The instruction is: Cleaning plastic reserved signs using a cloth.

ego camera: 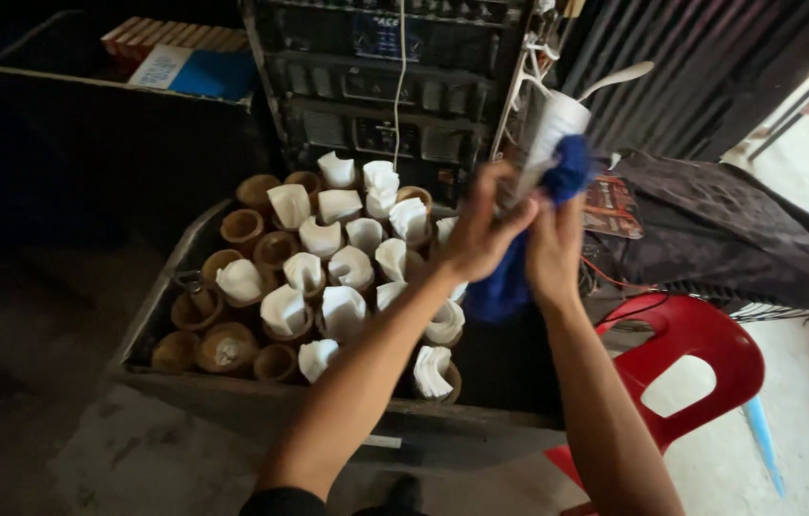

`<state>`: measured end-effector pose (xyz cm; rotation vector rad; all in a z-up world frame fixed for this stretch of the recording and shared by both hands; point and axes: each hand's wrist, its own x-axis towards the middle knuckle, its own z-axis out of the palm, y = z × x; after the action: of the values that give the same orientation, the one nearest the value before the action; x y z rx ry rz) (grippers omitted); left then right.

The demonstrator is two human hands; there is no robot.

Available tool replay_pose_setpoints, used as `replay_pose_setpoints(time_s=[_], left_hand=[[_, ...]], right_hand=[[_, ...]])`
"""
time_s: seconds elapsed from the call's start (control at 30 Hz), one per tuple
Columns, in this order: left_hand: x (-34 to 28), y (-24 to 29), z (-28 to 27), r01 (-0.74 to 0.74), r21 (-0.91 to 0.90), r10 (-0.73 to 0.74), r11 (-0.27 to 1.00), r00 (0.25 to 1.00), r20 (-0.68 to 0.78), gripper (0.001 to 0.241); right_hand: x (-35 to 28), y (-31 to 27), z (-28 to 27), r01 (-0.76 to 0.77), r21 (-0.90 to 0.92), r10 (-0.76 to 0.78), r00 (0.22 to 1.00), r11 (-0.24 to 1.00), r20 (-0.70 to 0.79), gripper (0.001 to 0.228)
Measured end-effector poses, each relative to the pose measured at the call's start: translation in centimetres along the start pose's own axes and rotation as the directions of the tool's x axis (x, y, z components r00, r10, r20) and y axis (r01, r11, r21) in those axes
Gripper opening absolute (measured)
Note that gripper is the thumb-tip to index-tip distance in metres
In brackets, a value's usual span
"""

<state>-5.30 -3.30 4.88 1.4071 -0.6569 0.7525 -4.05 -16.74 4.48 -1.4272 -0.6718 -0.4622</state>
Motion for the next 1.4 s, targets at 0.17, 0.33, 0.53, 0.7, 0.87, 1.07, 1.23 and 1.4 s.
replay_pose_setpoints(time_s=[0.17,0.33,0.53,0.7,0.87,1.07,1.23,1.4], left_hand=[[-1.4,0.9,2.4,0.408,-0.018,-0.391,0.913,0.885,0.251,0.043],[-2.9,-2.3,2.4,0.178,-0.063,-0.175,0.982,0.983,0.052,0.056],[-2.3,-4.3,0.3,0.272,-0.201,-0.276,0.941,0.961,0.010,0.042],[-2.1,-2.0,2.1,0.244,-0.341,-0.214,0.908,0.969,0.124,0.050],[-2.5,-1.4,2.4,0.185,-0.104,-0.170,0.977,0.975,0.144,0.045],[-0.5,-2.4,0.3,-0.047,0.033,0.050,0.998,0.995,-0.092,0.036],[-0.1,-2.3,0.5,0.244,-0.195,-0.259,0.950,0.964,-0.054,0.037],[0.0,-1.9,-0.5,0.112,-0.244,-0.113,0.963,0.994,0.011,0.059]], right_hand=[[3.9,-3.4,-2.0,0.073,0.269,0.010,0.956,0.960,-0.295,0.039],[-0.5,-1.1,-0.8,-0.101,-0.403,-0.017,0.960,0.910,-0.278,0.050],[-4.2,-5.0,2.1,0.084,-0.377,-0.059,0.995,0.922,0.077,0.061],[0.6,-3.6,-0.7,0.138,-0.474,-0.218,0.969,0.870,-0.118,0.055],[4.4,-5.4,-0.9,0.213,-0.568,-0.365,0.916,0.795,-0.168,0.042],[-0.2,-3.3,3.0,0.282,-0.674,-0.399,0.917,0.682,-0.021,0.045],[2.5,-5.1,2.7,0.347,-0.658,-0.388,0.917,0.668,0.089,0.052],[6.2,-5.4,2.7,-0.017,-0.276,-0.034,0.983,0.961,-0.178,0.044]])
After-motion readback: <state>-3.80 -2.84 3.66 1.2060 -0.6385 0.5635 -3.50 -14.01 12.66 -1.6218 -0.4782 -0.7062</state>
